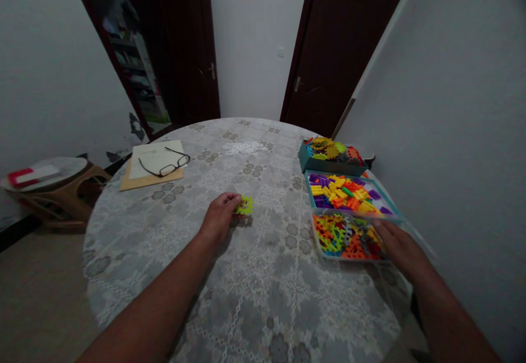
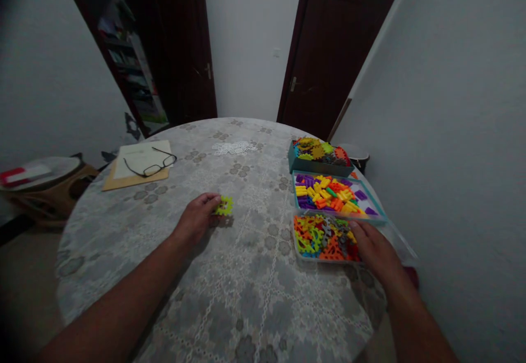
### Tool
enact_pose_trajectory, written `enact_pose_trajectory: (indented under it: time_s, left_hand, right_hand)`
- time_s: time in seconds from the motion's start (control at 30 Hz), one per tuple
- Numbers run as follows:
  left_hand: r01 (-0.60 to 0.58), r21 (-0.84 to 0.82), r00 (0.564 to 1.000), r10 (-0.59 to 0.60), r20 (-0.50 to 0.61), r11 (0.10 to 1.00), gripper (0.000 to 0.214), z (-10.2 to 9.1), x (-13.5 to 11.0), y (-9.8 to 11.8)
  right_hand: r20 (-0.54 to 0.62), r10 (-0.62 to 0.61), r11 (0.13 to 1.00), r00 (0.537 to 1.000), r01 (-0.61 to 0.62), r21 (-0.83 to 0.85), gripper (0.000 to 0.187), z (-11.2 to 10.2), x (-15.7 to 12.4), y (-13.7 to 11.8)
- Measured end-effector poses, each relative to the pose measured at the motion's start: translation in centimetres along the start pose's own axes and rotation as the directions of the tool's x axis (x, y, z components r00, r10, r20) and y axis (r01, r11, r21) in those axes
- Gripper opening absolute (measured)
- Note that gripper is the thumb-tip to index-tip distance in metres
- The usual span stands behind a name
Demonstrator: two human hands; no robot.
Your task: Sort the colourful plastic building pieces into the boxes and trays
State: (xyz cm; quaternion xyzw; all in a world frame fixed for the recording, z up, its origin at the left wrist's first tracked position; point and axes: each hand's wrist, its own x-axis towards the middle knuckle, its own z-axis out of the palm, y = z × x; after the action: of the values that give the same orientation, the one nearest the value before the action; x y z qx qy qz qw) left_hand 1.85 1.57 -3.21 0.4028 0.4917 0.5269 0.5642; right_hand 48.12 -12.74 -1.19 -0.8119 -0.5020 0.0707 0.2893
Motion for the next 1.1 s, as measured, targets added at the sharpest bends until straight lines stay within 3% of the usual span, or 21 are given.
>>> enact_pose_trajectory:
  time_s: [0.1,0.17,0.27,0.37,0.5,0.6,0.73,0.83,0.93,1.0,1.1]
  left_hand:
    - [0.021,-0.042,0.998,-0.018,0.068,0.999,0.041,0.8,-0.2,-0.5]
    - [0.036,-0.074,0.994,-0.028,0.101,0.997,0.041,1.2,-0.3,-0.6]
    - [0.080,-0.122,0.991,-0.065,0.120,0.989,0.041,1.8,-0.3,-0.3]
    - [0.119,-0.165,0.985,-0.095,0.145,0.979,0.042,2.5,-0.5,0.1]
    - [0.121,-0.197,0.979,-0.084,0.186,0.973,0.043,3.4,-1.3,0.6]
    - [0.125,-0.192,0.972,-0.081,0.218,0.973,0.043,3.6,-1.8,0.6]
    - [0.121,-0.149,0.973,-0.088,0.213,0.981,0.041,3.1,-1.8,0.2]
    - [0.094,-0.046,0.970,-0.081,0.228,0.995,0.038,2.7,-1.7,-0.1]
    - [0.049,0.097,0.968,-0.071,0.239,0.994,0.036,2.4,-1.8,-0.5]
    - [0.024,0.163,0.975,-0.060,0.214,0.986,0.036,2.1,-1.9,-0.7]
    - [-0.007,0.239,0.982,-0.039,0.185,0.971,0.038,1.9,-2.0,-1.1]
  right_hand:
    - [-0.097,0.042,0.999,0.994,-0.042,-0.002,0.061,-1.1,-1.5,-3.3]
    - [-0.095,-0.006,0.999,0.995,0.011,0.047,0.055,-1.5,-2.4,-6.4]
    - [0.061,-0.179,0.969,0.982,0.165,0.184,0.044,-0.8,-2.9,-11.6]
    - [0.201,-0.341,0.916,0.918,0.277,0.289,0.034,1.3,-2.5,-16.3]
    - [0.310,-0.476,0.844,0.823,0.329,0.423,0.030,5.1,-2.1,-20.8]
    - [0.371,-0.523,0.807,0.767,0.307,0.504,0.026,8.1,-2.1,-22.6]
    - [0.459,-0.465,0.798,0.757,0.134,0.588,0.011,11.2,-2.1,-23.3]
    - [0.529,-0.435,0.799,0.729,0.041,0.600,0.008,12.0,-1.9,-23.1]
    - [0.586,-0.441,0.822,0.680,0.045,0.567,0.007,11.2,-0.3,-22.4]
    - [0.554,-0.432,0.820,0.711,0.055,0.569,0.009,9.8,2.5,-21.5]
    - [0.321,-0.335,0.812,0.886,0.099,0.575,0.017,6.8,9.2,-19.5]
